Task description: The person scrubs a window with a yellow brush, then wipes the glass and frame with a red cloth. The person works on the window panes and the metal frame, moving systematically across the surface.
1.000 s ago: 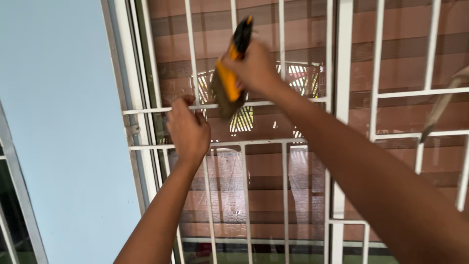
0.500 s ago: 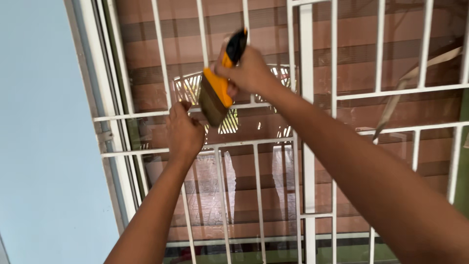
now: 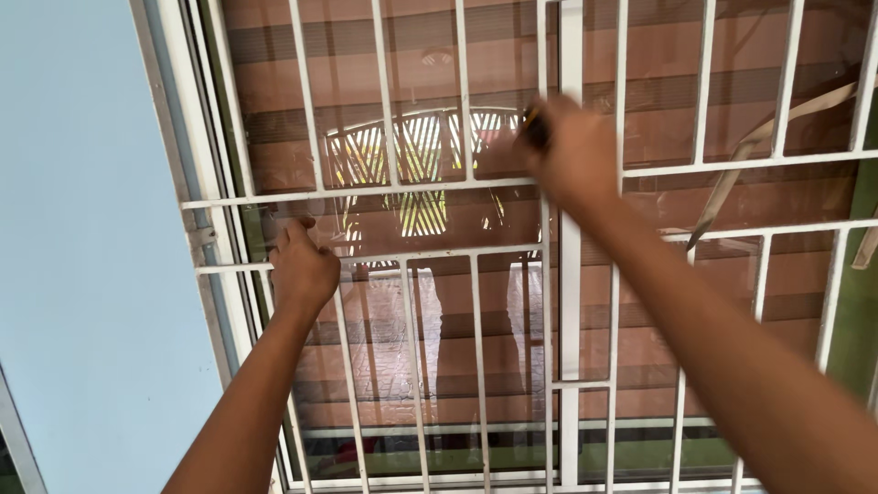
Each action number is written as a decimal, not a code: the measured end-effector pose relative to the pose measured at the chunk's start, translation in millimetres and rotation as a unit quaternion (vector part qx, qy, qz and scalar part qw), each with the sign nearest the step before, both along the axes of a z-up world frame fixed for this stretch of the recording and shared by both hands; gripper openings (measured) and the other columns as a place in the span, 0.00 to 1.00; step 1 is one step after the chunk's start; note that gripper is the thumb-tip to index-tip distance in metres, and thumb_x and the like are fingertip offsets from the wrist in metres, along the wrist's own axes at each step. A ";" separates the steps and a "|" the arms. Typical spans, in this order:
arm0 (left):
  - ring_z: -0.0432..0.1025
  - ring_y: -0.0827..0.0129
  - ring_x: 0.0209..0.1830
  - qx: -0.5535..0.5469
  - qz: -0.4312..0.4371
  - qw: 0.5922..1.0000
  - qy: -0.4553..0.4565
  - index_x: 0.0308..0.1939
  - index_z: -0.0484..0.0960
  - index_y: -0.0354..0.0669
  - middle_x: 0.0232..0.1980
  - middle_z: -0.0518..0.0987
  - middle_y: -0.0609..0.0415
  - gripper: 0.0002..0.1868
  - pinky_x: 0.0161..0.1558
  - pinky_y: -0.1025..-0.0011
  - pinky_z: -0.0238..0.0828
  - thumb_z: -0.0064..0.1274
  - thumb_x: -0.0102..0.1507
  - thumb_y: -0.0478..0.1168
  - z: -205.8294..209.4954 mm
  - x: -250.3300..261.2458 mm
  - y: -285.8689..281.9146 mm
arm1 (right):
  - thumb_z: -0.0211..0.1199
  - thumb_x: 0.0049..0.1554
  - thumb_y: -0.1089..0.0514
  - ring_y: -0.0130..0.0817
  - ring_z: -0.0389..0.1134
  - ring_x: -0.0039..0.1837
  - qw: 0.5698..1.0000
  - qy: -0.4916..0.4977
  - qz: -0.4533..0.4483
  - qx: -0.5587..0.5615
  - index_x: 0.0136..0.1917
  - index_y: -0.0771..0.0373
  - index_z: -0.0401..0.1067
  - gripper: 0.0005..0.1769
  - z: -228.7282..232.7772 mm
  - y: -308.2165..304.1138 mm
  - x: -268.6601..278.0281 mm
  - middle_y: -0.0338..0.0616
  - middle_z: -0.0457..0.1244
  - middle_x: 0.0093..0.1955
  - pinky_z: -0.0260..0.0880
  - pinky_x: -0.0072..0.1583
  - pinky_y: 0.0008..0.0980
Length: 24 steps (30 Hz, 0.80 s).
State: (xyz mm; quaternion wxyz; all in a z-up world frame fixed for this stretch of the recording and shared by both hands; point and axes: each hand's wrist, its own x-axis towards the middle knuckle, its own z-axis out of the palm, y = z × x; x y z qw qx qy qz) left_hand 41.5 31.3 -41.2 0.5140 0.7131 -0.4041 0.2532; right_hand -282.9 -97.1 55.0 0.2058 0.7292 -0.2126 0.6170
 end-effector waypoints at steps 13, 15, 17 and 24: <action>0.69 0.48 0.57 -0.253 -0.030 0.965 -0.054 0.55 0.71 0.33 0.57 0.75 0.41 0.19 0.58 0.56 0.67 0.43 0.60 0.22 -42.1 71.0 86.2 | 0.65 0.56 0.60 0.41 0.72 0.57 0.897 0.052 0.419 0.134 0.51 0.58 0.69 0.10 -65.2 148.4 304.3 0.42 0.66 0.56 0.74 0.57 0.41; 0.69 0.48 0.57 -0.251 -0.005 0.967 -0.037 0.55 0.71 0.33 0.58 0.74 0.41 0.18 0.58 0.57 0.68 0.44 0.60 0.22 -52.2 89.2 98.9 | 0.66 0.59 0.59 0.38 0.71 0.59 0.859 0.100 0.492 0.102 0.46 0.59 0.68 0.08 -61.1 157.8 329.2 0.42 0.65 0.52 0.74 0.58 0.38; 0.69 0.49 0.56 -0.230 0.015 0.973 -0.013 0.55 0.70 0.33 0.58 0.74 0.42 0.18 0.57 0.57 0.68 0.46 0.61 0.24 -62.8 104.4 109.7 | 0.66 0.61 0.58 0.36 0.70 0.57 0.841 0.111 0.528 0.044 0.46 0.58 0.68 0.07 -53.6 147.8 337.9 0.41 0.65 0.49 0.74 0.58 0.37; 0.66 0.48 0.58 -0.190 -0.003 0.981 -0.034 0.56 0.70 0.34 0.59 0.72 0.43 0.19 0.57 0.55 0.64 0.52 0.61 0.27 -58.2 114.4 94.2 | 0.71 0.58 0.53 0.31 0.73 0.49 0.940 -0.023 0.295 0.169 0.56 0.61 0.71 0.17 -20.5 40.9 181.2 0.41 0.70 0.47 0.77 0.52 0.34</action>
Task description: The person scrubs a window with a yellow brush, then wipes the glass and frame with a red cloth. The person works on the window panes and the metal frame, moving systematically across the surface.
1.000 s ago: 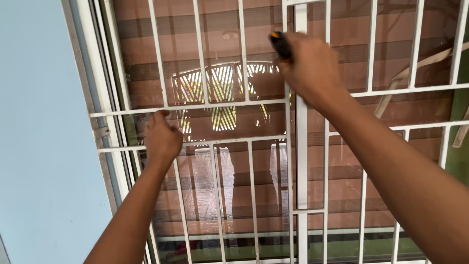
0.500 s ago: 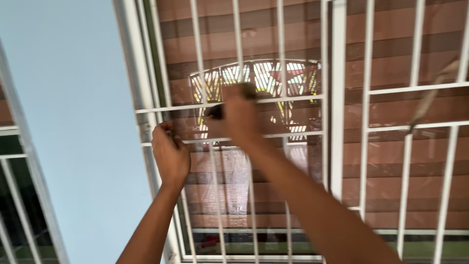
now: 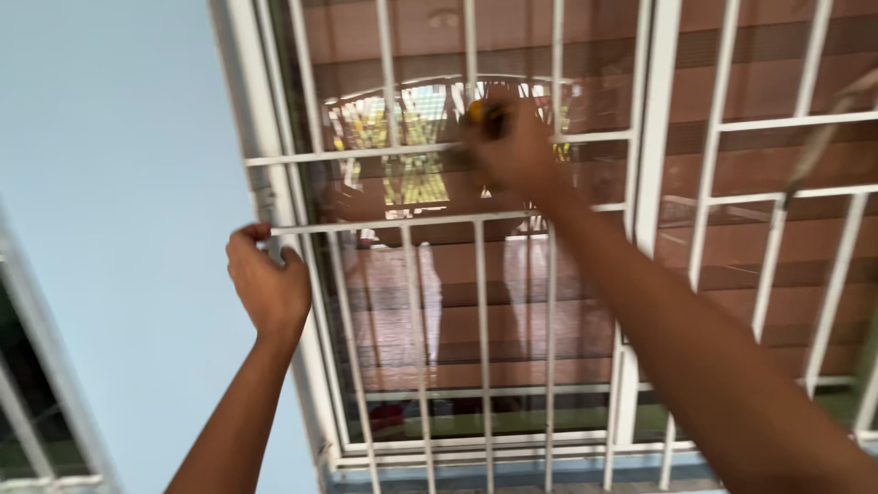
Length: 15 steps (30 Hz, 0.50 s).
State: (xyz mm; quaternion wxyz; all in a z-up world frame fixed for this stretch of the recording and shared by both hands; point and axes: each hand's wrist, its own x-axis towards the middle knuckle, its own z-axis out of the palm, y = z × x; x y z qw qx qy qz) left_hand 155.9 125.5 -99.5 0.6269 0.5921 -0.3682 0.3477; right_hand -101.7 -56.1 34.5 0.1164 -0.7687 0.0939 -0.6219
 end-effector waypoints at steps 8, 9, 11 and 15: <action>0.65 0.46 0.60 -0.002 -0.116 0.987 -0.113 0.57 0.71 0.35 0.57 0.71 0.41 0.21 0.62 0.50 0.59 0.53 0.61 0.27 46.8 -101.8 -100.8 | 0.69 0.60 0.63 0.42 0.71 0.54 0.973 -0.040 -0.098 -0.207 0.55 0.69 0.69 0.13 -17.2 -7.7 -90.9 0.53 0.67 0.50 0.71 0.57 0.40; 0.64 0.45 0.61 -0.002 -0.143 0.982 -0.127 0.58 0.70 0.35 0.58 0.70 0.41 0.20 0.62 0.50 0.59 0.53 0.61 0.27 47.5 -122.7 -111.9 | 0.68 0.62 0.63 0.44 0.70 0.52 0.981 -0.005 -0.104 -0.164 0.51 0.70 0.67 0.12 -22.0 -10.3 -100.2 0.54 0.65 0.49 0.73 0.53 0.38; 0.64 0.45 0.61 0.011 -0.190 0.971 -0.145 0.57 0.70 0.36 0.58 0.70 0.41 0.20 0.62 0.50 0.59 0.53 0.62 0.28 50.7 -163.1 -131.0 | 0.67 0.63 0.60 0.41 0.72 0.48 0.994 0.020 -0.089 -0.054 0.47 0.68 0.66 0.11 -23.4 -21.2 -136.3 0.51 0.65 0.47 0.77 0.47 0.34; 0.64 0.46 0.62 0.028 -0.261 0.948 -0.179 0.58 0.69 0.37 0.57 0.70 0.42 0.22 0.62 0.50 0.59 0.55 0.61 0.30 51.2 -228.1 -155.4 | 0.65 0.64 0.59 0.35 0.76 0.43 0.999 0.008 -0.034 -0.035 0.49 0.64 0.68 0.08 -14.6 -57.7 -267.7 0.47 0.66 0.47 0.80 0.40 0.30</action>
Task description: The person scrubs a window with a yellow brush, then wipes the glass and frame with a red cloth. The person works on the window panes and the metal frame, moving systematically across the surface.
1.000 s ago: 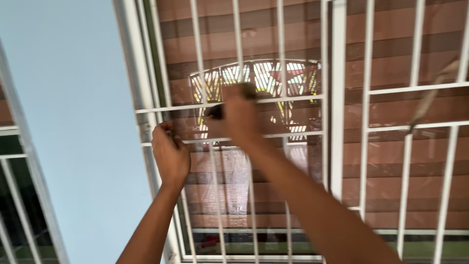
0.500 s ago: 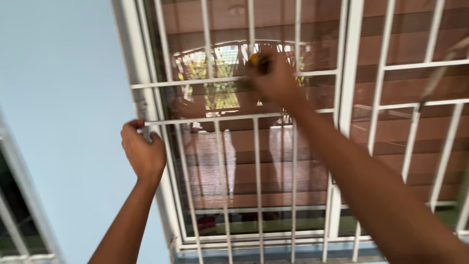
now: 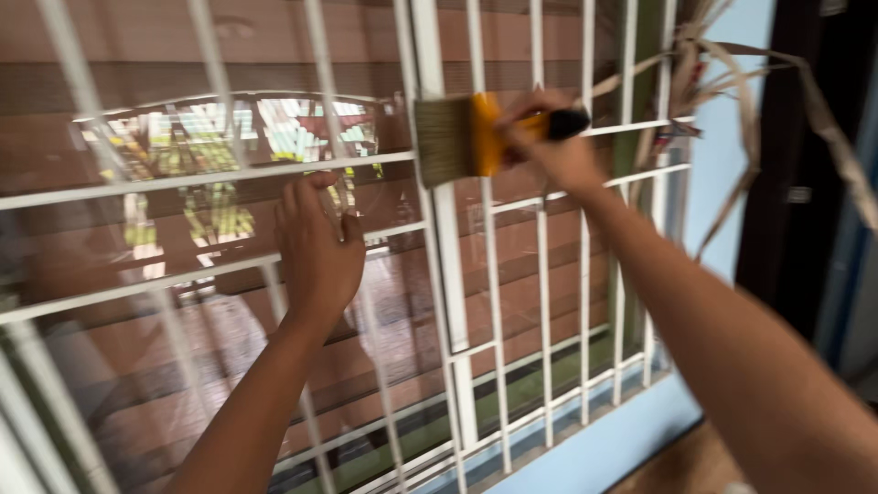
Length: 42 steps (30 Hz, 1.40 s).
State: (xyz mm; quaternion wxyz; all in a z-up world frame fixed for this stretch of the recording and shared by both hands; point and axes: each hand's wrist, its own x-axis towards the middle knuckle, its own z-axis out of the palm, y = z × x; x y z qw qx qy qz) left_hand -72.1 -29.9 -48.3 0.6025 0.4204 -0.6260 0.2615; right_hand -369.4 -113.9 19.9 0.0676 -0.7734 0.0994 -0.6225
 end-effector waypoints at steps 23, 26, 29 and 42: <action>0.65 0.45 0.62 0.060 -0.024 0.997 0.046 0.61 0.67 0.40 0.62 0.67 0.41 0.27 0.60 0.52 0.62 0.57 0.59 0.31 14.5 -198.9 -157.4 | 0.65 0.61 0.61 0.33 0.74 0.37 0.995 -0.059 -0.032 0.076 0.49 0.66 0.65 0.10 29.3 -115.6 -200.0 0.50 0.69 0.41 0.77 0.37 0.30; 0.63 0.44 0.63 0.060 0.010 0.998 0.027 0.61 0.68 0.41 0.64 0.65 0.39 0.28 0.58 0.51 0.62 0.58 0.58 0.31 9.5 -204.8 -167.2 | 0.64 0.58 0.60 0.36 0.73 0.33 0.980 -0.080 -0.026 0.179 0.48 0.65 0.66 0.10 36.4 -118.2 -194.9 0.51 0.69 0.39 0.77 0.35 0.32; 0.63 0.44 0.64 0.040 0.022 0.999 0.004 0.62 0.67 0.39 0.65 0.64 0.38 0.30 0.58 0.51 0.63 0.57 0.56 0.29 1.3 -199.9 -175.5 | 0.67 0.56 0.60 0.38 0.73 0.33 0.945 -0.073 -0.252 0.197 0.47 0.66 0.66 0.11 39.1 -111.0 -216.8 0.52 0.68 0.39 0.76 0.34 0.35; 0.68 0.62 0.52 0.013 -0.265 0.923 0.279 0.62 0.67 0.36 0.55 0.72 0.48 0.24 0.57 0.62 0.66 0.36 0.76 0.55 -40.9 -182.4 -216.1 | 0.71 0.54 0.56 0.34 0.73 0.34 0.953 0.023 -0.122 0.276 0.47 0.61 0.71 0.13 -63.6 -91.2 -142.3 0.46 0.69 0.39 0.76 0.34 0.30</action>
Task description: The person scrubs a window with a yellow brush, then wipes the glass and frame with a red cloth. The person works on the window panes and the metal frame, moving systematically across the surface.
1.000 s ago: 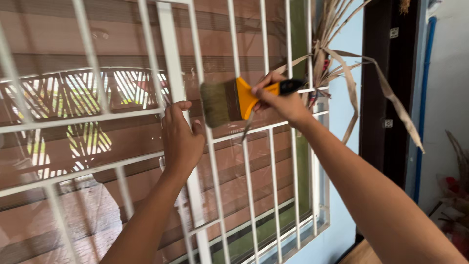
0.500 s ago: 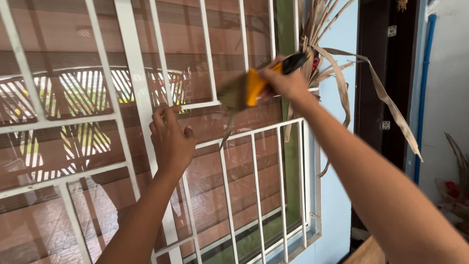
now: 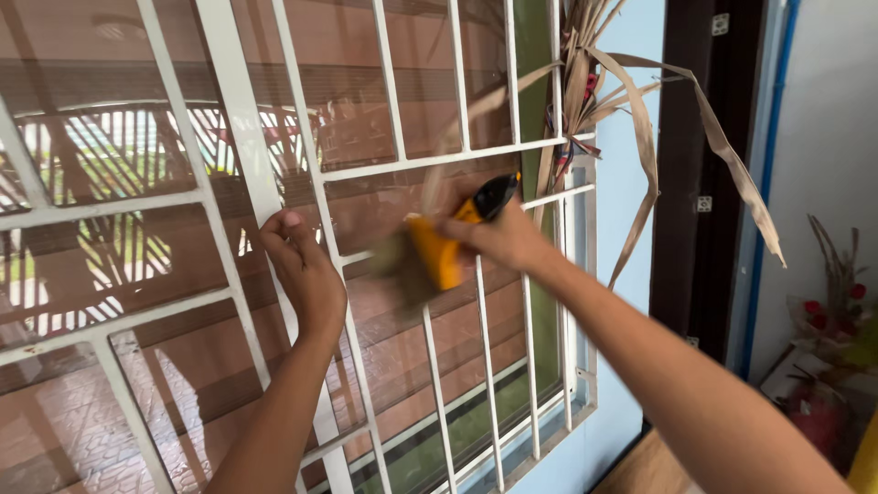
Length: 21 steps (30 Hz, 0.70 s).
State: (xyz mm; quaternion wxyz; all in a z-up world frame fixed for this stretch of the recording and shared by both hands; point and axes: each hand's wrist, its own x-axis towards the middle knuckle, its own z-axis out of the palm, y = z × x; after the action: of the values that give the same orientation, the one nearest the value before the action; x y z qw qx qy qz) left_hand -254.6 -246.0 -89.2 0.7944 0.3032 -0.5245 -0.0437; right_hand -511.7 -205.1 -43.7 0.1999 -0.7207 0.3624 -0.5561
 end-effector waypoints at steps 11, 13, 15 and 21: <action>0.64 0.49 0.68 -0.160 0.219 0.943 -0.193 0.63 0.69 0.37 0.64 0.71 0.42 0.19 0.70 0.50 0.52 0.46 0.75 0.46 -0.9 -22.5 38.6 | 0.67 0.55 0.59 0.34 0.74 0.34 0.991 -0.101 0.074 -0.057 0.47 0.64 0.71 0.09 35.0 11.8 -16.7 0.49 0.70 0.40 0.78 0.35 0.32; 0.64 0.48 0.68 -0.170 0.205 0.943 -0.201 0.63 0.69 0.39 0.65 0.71 0.44 0.18 0.71 0.50 0.51 0.47 0.73 0.44 1.7 -35.5 43.2 | 0.67 0.57 0.58 0.35 0.73 0.33 0.994 -0.058 0.084 -0.029 0.47 0.66 0.72 0.10 10.7 -9.2 -5.6 0.52 0.70 0.37 0.78 0.35 0.33; 0.65 0.50 0.67 -0.152 0.171 0.948 -0.219 0.63 0.70 0.39 0.63 0.73 0.46 0.17 0.71 0.49 0.52 0.49 0.72 0.42 2.9 -47.1 44.9 | 0.67 0.58 0.58 0.34 0.74 0.35 0.996 -0.067 0.059 -0.012 0.48 0.66 0.72 0.10 -9.3 -28.3 -21.0 0.51 0.70 0.39 0.78 0.37 0.31; 0.65 0.48 0.67 -0.136 0.153 0.932 -0.300 0.62 0.69 0.36 0.61 0.73 0.41 0.22 0.68 0.50 0.55 0.52 0.65 0.34 -0.6 -66.7 34.5 | 0.66 0.57 0.60 0.32 0.73 0.31 0.948 -0.172 -0.266 -0.011 0.47 0.66 0.72 0.08 -20.4 -33.4 -145.3 0.50 0.70 0.37 0.77 0.34 0.31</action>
State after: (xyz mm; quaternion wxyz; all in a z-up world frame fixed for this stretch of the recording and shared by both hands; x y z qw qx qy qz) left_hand -321.2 -211.5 -89.8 0.6309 0.2680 -0.6865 0.2426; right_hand -657.0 -238.4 -64.1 0.0961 -0.4935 0.4951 -0.7086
